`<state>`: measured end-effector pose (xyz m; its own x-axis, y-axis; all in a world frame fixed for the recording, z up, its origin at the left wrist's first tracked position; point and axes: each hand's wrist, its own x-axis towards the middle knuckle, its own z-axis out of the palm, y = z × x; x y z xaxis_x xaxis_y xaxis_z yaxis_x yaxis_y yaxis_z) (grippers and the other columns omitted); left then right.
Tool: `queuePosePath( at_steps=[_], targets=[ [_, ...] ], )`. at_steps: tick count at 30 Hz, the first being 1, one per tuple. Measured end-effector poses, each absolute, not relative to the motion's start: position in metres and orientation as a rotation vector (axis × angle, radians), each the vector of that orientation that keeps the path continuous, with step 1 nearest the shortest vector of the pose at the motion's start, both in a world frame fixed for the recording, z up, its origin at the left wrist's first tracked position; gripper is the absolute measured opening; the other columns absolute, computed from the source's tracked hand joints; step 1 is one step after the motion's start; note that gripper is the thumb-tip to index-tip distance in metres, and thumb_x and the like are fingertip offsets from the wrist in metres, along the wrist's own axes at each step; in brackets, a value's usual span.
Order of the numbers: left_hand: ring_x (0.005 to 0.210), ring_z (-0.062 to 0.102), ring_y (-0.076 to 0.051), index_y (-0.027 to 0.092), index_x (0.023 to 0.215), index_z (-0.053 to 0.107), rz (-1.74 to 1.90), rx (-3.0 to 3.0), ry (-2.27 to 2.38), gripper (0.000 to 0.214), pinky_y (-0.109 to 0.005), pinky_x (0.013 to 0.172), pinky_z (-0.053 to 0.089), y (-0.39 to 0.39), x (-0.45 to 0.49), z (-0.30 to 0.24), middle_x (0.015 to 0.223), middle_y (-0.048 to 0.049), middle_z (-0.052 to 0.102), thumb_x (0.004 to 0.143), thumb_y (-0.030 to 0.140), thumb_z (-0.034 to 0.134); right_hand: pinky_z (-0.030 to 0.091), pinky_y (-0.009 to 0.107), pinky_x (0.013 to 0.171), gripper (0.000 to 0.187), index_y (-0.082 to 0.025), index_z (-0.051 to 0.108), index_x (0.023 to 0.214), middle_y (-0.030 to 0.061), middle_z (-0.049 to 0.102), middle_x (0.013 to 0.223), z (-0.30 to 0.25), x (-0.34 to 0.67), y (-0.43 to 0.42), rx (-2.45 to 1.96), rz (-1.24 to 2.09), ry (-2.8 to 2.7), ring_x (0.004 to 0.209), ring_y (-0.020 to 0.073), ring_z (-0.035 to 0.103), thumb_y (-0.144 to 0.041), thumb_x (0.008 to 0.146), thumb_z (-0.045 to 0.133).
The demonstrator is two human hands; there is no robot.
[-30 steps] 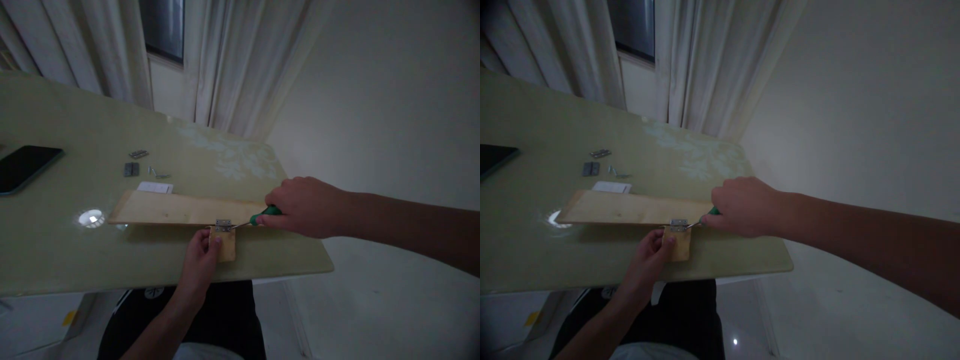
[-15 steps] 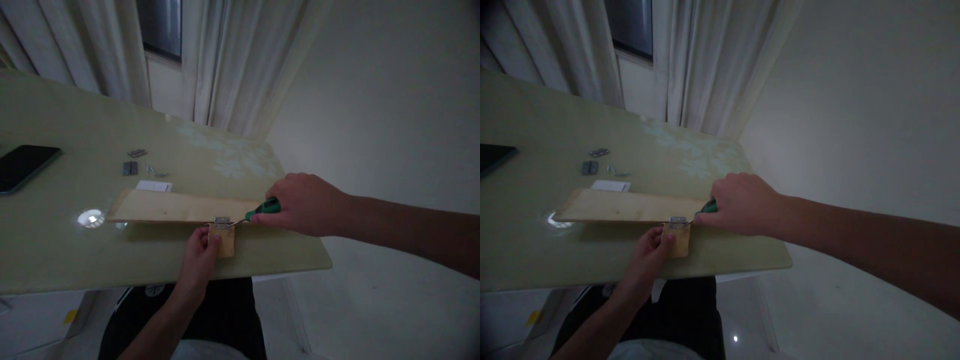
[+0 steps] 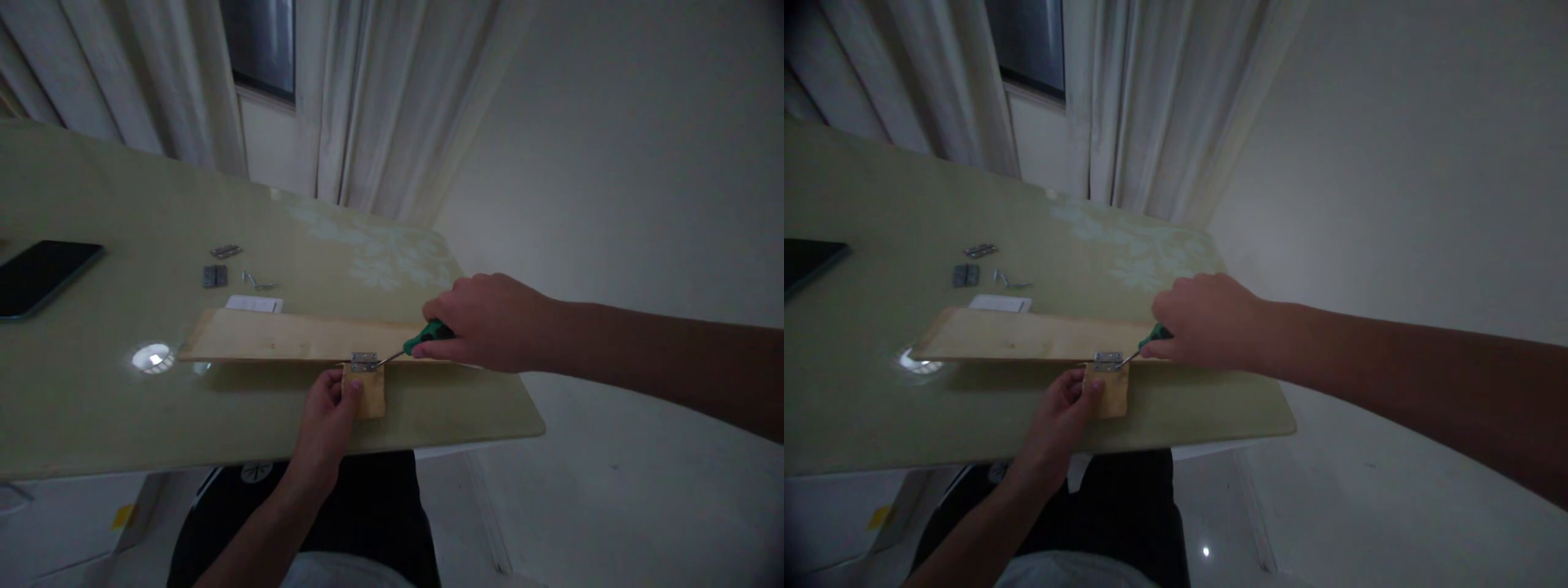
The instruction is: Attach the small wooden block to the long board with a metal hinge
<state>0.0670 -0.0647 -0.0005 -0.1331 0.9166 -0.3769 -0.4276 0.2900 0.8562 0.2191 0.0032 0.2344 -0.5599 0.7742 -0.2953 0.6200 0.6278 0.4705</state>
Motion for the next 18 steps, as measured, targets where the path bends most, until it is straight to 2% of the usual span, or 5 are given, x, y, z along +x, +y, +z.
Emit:
queuePosePath(
  at_steps=[4, 6, 11, 13, 18],
  targets=[
    [0.076, 0.073, -0.025, 0.016, 0.1, 0.064, 1.275, 0.547, 1.198, 0.066, -0.033, 0.068, 0.055, -0.064, 0.068, 0.0, 0.087, -0.0106, 0.079, 0.059, 0.063, 0.087, 0.019, 0.032, 0.057, 0.018, -0.023, 0.065, 0.11, 0.003, 0.072, 0.093, 0.243, 0.228, 0.008, 0.259, 0.582, 2.676, 0.069, 0.015, 0.057, -0.03, 0.108, 0.048],
    [0.077, 0.073, -0.025, 0.016, 0.099, 0.064, 1.285, 0.559, 1.194, 0.066, -0.032, 0.068, 0.055, -0.063, 0.068, 0.0, 0.087, -0.0106, 0.079, 0.059, 0.063, 0.087, 0.022, 0.033, 0.059, 0.027, -0.023, 0.065, 0.105, 0.001, 0.071, 0.09, 0.243, 0.229, 0.008, -0.088, 0.565, 2.707, 0.072, 0.0143, 0.057, -0.018, 0.11, 0.039],
    [0.076, 0.074, -0.025, 0.016, 0.099, 0.065, 1.274, 0.555, 1.184, 0.066, -0.032, 0.067, 0.055, -0.063, 0.067, 0.001, 0.086, -0.0105, 0.079, 0.059, 0.063, 0.088, 0.018, 0.034, 0.055, 0.046, -0.02, 0.068, 0.086, 0.0046, 0.066, 0.07, 0.232, 0.223, 0.005, 0.848, 0.509, 2.438, 0.059, 0.0162, 0.054, -0.055, 0.106, 0.046],
    [0.076, 0.074, -0.025, 0.015, 0.098, 0.065, 1.271, 0.547, 1.184, 0.067, -0.032, 0.067, 0.055, -0.063, 0.067, 0.002, 0.085, -0.0106, 0.079, 0.058, 0.063, 0.089, 0.017, 0.032, 0.054, 0.05, -0.02, 0.068, 0.088, 0.005, 0.065, 0.069, 0.233, 0.222, 0.008, 1.031, 0.488, 2.348, 0.056, 0.0168, 0.053, -0.065, 0.101, 0.049],
    [0.076, 0.073, -0.025, 0.015, 0.099, 0.066, 1.284, 0.55, 1.188, 0.068, -0.032, 0.068, 0.055, -0.063, 0.069, 0.004, 0.086, -0.0111, 0.079, 0.058, 0.065, 0.089, 0.024, 0.032, 0.057, 0.018, -0.023, 0.063, 0.109, 0.0015, 0.069, 0.09, 0.244, 0.227, 0.016, -0.051, 0.663, 2.7, 0.07, 0.0151, 0.057, -0.026, 0.109, 0.045]
  ],
)
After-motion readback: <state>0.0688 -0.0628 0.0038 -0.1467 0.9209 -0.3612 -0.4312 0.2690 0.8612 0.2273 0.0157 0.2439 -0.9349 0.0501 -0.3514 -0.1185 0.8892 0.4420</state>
